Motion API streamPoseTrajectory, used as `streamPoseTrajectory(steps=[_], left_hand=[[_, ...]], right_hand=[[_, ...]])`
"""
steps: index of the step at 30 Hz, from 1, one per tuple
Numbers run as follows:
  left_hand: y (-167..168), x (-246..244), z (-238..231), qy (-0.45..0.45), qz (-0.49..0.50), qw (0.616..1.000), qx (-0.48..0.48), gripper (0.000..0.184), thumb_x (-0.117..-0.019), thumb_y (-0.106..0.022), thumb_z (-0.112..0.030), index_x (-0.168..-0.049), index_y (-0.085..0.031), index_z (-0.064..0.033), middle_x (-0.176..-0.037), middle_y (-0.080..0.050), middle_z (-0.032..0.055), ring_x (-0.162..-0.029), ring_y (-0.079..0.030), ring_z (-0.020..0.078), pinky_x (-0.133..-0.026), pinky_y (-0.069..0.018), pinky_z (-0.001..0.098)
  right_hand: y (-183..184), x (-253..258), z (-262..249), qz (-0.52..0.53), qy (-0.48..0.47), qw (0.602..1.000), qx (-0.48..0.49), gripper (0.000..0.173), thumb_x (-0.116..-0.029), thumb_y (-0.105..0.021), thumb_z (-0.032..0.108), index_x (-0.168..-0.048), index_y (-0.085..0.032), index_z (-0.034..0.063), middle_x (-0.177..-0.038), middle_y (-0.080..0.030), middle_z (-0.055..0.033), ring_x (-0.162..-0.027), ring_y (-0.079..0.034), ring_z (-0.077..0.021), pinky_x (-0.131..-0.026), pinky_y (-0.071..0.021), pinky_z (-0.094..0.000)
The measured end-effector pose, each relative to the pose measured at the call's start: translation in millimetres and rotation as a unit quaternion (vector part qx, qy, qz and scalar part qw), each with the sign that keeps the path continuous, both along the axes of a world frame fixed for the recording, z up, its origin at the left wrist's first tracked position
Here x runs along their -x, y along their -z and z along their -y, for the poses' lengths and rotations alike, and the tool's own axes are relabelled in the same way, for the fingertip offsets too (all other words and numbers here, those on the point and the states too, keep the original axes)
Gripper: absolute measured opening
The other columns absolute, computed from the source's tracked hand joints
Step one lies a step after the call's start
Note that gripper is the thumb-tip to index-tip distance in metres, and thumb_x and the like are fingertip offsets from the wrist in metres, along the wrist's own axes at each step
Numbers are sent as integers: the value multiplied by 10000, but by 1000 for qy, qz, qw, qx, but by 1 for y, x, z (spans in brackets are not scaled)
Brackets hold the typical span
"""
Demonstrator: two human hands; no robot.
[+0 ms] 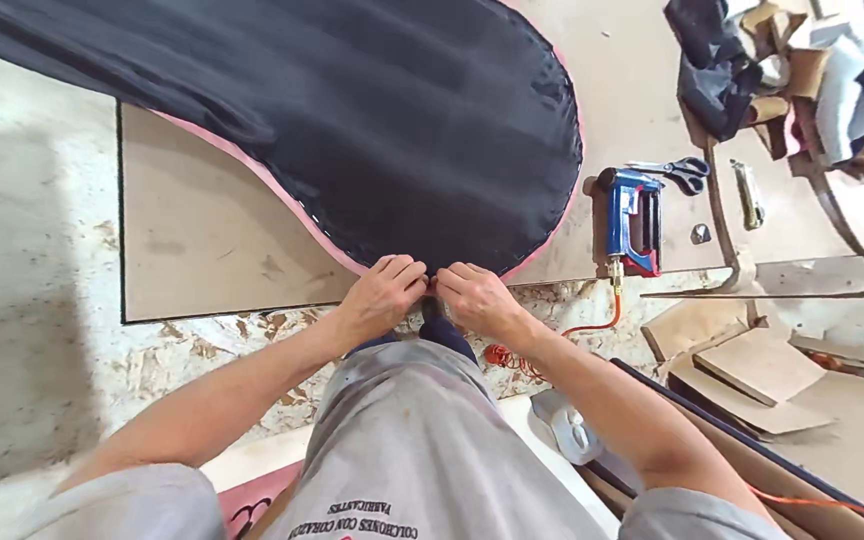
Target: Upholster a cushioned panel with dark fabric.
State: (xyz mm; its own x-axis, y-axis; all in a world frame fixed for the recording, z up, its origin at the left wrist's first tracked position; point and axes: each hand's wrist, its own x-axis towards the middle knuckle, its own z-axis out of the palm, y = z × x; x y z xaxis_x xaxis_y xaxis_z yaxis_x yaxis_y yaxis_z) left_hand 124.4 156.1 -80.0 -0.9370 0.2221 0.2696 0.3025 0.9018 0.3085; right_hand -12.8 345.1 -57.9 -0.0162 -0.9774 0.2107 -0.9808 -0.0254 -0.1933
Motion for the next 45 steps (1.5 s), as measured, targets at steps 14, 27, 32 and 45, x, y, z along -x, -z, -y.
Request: streamPoseTrajectory(steps=[14, 27, 32, 45], left_hand=[[7, -16, -110, -393, 44, 917, 51, 570, -967, -450, -327, -1537, -479, -303, -1520, -542, -29, -1409, -455, 278, -1153, -182, 654], [37, -15, -133, -465, -13, 885, 5, 640, -948, -436, -252, -1576, -393, -366, -1606, -443, -86, -1514, -318, 258, -1185, -91, 653], [42, -15, -136, -471, -38, 880, -45, 645, -936, -471, -194, -1556, -432, -366, -1599, -455, -110, -1515, -331, 256, -1170, -148, 647], [57, -8, -146, -506, -142, 848, -67, 520, -949, -503, -162, -1427, -614, -335, -1529, -547, -88, -1503, -346, 288, -1213, -81, 620]], right_hand=[[-3, 4, -23, -10, -25, 999, -24, 286, -992, -497, 91, -1140, -725, 3, -1240, -716, -151, -1133, -696, -276, -939, -558, -384], [25, 226, -183, 76, 598, 768, -219, 987, -890, -724, 532, -1621, -264, 55, -1452, -523, -318, -1325, -528, -493, -1075, -402, -684], [-25, 264, -184, 233, 628, 714, -204, 541, -786, -740, 25, -1297, -570, -27, -998, -667, -216, -830, -657, -322, -712, -562, -543], [-213, 186, 100, -99, -364, 880, -289, 489, -951, -537, 504, -1212, -716, 131, -852, -753, -132, -695, -711, -229, -565, -521, -436]])
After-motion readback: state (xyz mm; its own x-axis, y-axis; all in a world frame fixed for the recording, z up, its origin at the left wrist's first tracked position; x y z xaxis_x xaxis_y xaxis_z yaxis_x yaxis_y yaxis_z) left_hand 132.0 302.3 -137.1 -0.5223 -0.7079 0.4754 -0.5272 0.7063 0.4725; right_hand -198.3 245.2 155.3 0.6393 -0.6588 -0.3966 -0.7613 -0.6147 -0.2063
